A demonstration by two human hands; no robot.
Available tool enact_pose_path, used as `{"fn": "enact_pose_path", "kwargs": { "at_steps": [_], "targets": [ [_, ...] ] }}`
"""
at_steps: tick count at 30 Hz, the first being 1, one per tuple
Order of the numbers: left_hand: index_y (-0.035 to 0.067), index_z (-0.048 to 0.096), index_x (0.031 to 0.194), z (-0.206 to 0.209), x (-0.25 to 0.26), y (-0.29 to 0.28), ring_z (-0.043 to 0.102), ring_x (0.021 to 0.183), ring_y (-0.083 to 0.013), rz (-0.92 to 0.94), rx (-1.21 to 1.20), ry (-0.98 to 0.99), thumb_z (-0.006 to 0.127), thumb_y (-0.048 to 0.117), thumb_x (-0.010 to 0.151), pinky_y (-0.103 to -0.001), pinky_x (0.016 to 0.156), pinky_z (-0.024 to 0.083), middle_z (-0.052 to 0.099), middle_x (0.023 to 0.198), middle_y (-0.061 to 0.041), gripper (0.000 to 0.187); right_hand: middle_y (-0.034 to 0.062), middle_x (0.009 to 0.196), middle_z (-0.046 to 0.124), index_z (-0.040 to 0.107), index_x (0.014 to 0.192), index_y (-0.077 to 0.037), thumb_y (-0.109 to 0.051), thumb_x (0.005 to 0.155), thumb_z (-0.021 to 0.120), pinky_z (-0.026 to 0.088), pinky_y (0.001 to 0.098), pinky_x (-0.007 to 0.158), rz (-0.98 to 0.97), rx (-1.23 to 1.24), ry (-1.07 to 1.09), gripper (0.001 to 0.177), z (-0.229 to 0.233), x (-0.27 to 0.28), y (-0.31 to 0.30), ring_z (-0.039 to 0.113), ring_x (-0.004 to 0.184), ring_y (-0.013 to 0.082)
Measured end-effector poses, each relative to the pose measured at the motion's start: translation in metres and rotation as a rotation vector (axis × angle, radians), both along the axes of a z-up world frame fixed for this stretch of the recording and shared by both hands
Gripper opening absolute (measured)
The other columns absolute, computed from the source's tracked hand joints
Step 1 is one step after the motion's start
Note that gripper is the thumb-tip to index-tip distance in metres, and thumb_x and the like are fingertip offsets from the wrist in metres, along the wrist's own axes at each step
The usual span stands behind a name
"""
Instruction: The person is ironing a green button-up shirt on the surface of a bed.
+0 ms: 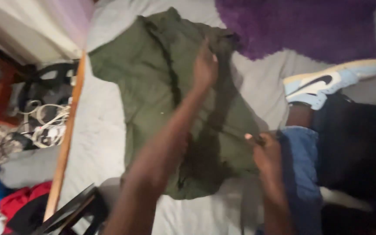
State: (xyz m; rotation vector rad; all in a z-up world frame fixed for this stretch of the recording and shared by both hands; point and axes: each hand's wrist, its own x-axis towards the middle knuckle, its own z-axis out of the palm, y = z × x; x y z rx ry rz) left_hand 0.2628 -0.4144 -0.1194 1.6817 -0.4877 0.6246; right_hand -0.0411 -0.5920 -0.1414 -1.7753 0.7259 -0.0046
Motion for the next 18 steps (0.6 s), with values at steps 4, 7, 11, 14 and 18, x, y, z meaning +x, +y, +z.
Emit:
{"fn": "enact_pose_path", "kwargs": {
  "at_steps": [4,7,11,14,18],
  "targets": [
    [0.006,0.067,0.134,0.077,-0.231,0.079,0.059,0.135,-0.0346,0.173,0.094,0.309,0.065,0.016,0.099,-0.042,0.116,0.043,0.066,0.140,-0.017,0.037,0.0243,0.098,0.072,0.072,0.106,0.008,-0.037,0.095,0.080,0.054,0.0422,0.084,0.166,-0.506,0.027,0.047,-0.023,0.000,-0.009,0.070,0.091,0.0309],
    [0.009,0.073,0.119,0.102,-0.346,0.133,0.055,0.127,-0.0358,0.450,0.388,0.415,0.073,0.014,0.085,-0.045,0.109,0.041,0.064,0.133,-0.014,0.034,0.0278,0.107,0.069,0.067,0.112,0.010,-0.035,0.085,0.086,0.053,0.0450,0.088,0.153,-0.440,0.098,0.056,-0.027,0.004,-0.012,0.068,0.098,0.0350],
    [0.009,0.073,0.119,0.096,-0.399,0.186,0.051,0.130,-0.0361,0.513,0.600,0.380,0.076,0.014,0.077,-0.051,0.110,0.036,0.062,0.134,-0.014,0.042,0.0249,0.124,0.065,0.057,0.129,0.005,-0.027,0.075,0.091,0.049,0.0432,0.098,0.181,-0.413,-0.072,0.071,-0.041,-0.010,-0.024,0.063,0.113,0.0339],
    [0.010,0.070,0.124,0.069,-0.405,0.209,0.048,0.135,-0.0360,0.506,0.683,0.253,0.076,0.016,0.080,-0.052,0.114,0.033,0.060,0.139,-0.013,0.045,0.0271,0.132,0.057,0.047,0.140,0.003,-0.015,0.067,0.089,0.048,0.0430,0.100,0.335,-0.466,-0.318,0.086,0.003,-0.026,-0.014,0.059,0.120,0.0374],
    [0.010,0.068,0.127,0.067,-0.417,0.218,0.047,0.139,-0.0347,0.455,0.719,0.248,0.072,0.016,0.088,-0.048,0.119,0.033,0.058,0.146,-0.012,0.039,0.0279,0.136,0.055,0.042,0.148,-0.009,-0.005,0.066,0.084,0.048,0.0483,0.096,0.520,-0.687,-0.320,0.091,0.062,-0.045,-0.006,0.057,0.120,0.0460]
  ]
}}
